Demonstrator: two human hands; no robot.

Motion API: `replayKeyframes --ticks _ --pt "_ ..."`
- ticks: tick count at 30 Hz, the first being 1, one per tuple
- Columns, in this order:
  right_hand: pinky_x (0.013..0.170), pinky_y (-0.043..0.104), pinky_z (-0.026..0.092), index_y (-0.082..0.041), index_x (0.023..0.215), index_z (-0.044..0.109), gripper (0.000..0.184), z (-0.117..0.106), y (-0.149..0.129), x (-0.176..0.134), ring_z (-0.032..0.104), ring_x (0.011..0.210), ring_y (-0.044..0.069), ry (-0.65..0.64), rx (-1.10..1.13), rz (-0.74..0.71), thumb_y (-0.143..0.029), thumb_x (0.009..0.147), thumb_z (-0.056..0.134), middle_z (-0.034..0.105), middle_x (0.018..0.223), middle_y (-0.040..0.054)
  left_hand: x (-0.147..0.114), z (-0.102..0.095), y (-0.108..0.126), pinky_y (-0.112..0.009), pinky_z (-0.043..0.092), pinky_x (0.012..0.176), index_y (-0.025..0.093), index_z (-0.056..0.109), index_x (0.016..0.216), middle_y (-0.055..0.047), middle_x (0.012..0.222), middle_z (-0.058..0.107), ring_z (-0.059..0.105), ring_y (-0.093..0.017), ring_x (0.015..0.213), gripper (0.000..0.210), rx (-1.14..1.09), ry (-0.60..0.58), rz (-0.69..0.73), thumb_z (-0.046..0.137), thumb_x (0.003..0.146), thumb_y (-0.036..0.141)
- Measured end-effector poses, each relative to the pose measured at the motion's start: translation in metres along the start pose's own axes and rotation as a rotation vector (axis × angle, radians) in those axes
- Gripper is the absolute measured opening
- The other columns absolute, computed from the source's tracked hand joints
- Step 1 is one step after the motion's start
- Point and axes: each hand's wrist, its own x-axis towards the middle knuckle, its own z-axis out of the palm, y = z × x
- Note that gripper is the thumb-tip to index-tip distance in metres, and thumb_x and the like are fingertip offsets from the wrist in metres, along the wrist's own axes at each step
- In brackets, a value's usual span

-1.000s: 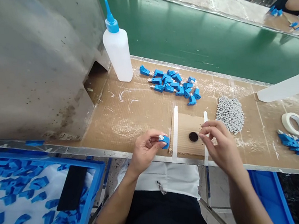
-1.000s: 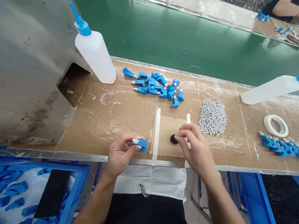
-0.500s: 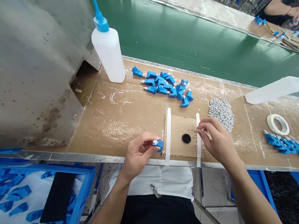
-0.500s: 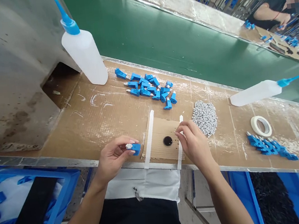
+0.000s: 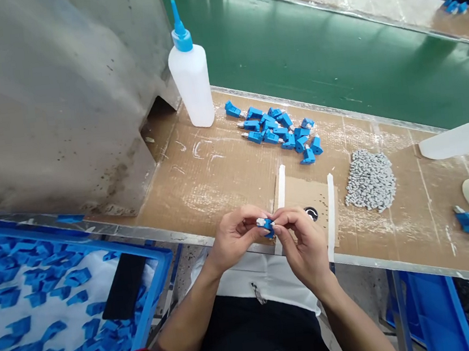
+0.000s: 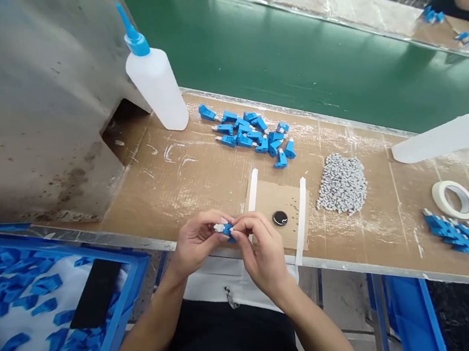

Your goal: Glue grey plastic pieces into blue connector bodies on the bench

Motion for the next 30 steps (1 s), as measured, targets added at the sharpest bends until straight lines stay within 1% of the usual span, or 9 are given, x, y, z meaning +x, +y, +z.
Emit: replayKeyframes --ticks 8,12,16,19,21,22,24,27,30 --pt "0.07 0.028 0.056 -0.023 0.092 0.061 0.015 0.002 0.001 -0.001 0.068 0.084 0.017 0.012 -0.028 -0.011 -0.01 0.099 0.058 0.067 0.089 0.0033 -0.001 -0.001 0.0 -0.023 0.061 0.072 0.019 0.075 0.095 -0.007 0.092 0.077 0.075 -0.017 0.083 0.025 0.044 0.001 -0.05 0.08 0.088 0.043" --pt "0.071 0.028 0.056 -0.024 0.092 0.06 0.015 0.002 0.001 0.0 0.068 0.084 0.017 0.002 -0.051 -0.015 -0.01 0.099 0.058 0.068 0.09 0.0034 -0.001 -0.002 -0.001 -0.023 0.059 0.069 0.019 0.076 0.095 -0.006 0.089 0.075 0.072 -0.016 0.08 0.025 0.063 0.003 -0.041 0.08 0.088 0.043" --pt "0.07 0.028 0.055 -0.024 0.091 0.061 0.016 -0.006 0.001 0.002 0.067 0.082 0.017 -0.085 -0.054 0.021 -0.01 0.099 0.059 0.068 0.089 0.0025 -0.001 -0.004 0.0 -0.023 0.055 0.064 0.019 0.078 0.093 -0.005 0.082 0.073 0.068 -0.014 0.073 0.022 0.141 -0.024 0.004 0.077 0.091 0.041" --pt "0.07 0.028 0.055 -0.024 0.089 0.062 0.016 -0.015 0.003 0.003 0.067 0.081 0.017 -0.175 -0.026 0.052 -0.013 0.099 0.06 0.068 0.087 0.0024 -0.001 -0.006 0.0 -0.025 0.055 0.068 0.02 0.079 0.094 -0.006 0.084 0.074 0.069 -0.015 0.076 0.016 0.225 -0.087 0.078 0.076 0.093 0.035" --pt "0.071 0.029 0.056 -0.024 0.087 0.063 0.015 -0.02 0.006 0.001 0.068 0.082 0.018 -0.195 0.023 0.049 -0.015 0.099 0.063 0.068 0.087 0.0023 -0.001 -0.007 0.0 -0.026 0.056 0.069 0.02 0.079 0.095 -0.006 0.086 0.075 0.07 -0.016 0.078 0.013 0.238 -0.125 0.101 0.076 0.093 0.033" --pt "0.071 0.029 0.056 -0.025 0.089 0.063 0.012 -0.021 0.008 0.0 0.068 0.082 0.018 -0.195 0.055 0.044 -0.017 0.099 0.064 0.069 0.088 0.0025 -0.001 -0.007 0.0 -0.026 0.056 0.069 0.02 0.079 0.096 -0.007 0.09 0.075 0.071 -0.016 0.079 0.013 0.222 -0.136 0.104 0.076 0.093 0.032" --pt "0.069 0.028 0.057 -0.025 0.099 0.065 0.004 -0.022 0.011 -0.005 0.067 0.08 0.017 -0.186 0.103 0.033 -0.022 0.098 0.067 0.07 0.095 0.0035 -0.002 -0.005 0.0 -0.025 0.057 0.068 0.02 0.078 0.096 -0.009 0.098 0.073 0.071 -0.017 0.084 0.015 0.171 -0.118 0.106 0.077 0.092 0.034" --pt "0.066 0.028 0.057 -0.025 0.114 0.065 0.016 -0.02 0.014 -0.011 0.064 0.075 0.015 -0.156 0.078 0.027 -0.023 0.099 0.066 0.069 0.105 0.006 -0.003 0.005 0.002 -0.023 0.057 0.065 0.02 0.077 0.097 -0.008 0.1 0.068 0.068 -0.016 0.084 0.021 0.16 -0.042 0.114 0.077 0.091 0.04" --pt "0.062 0.027 0.055 -0.024 0.109 0.066 0.011 -0.02 0.011 -0.016 0.062 0.07 0.014 -0.049 0.003 0.022 -0.019 0.099 0.062 0.067 0.097 0.0043 -0.006 0.023 0.009 -0.024 0.058 0.068 0.02 0.077 0.107 -0.007 0.099 0.068 0.069 -0.016 0.085 0.023 0.294 -0.01 0.11 0.07 0.097 0.04"
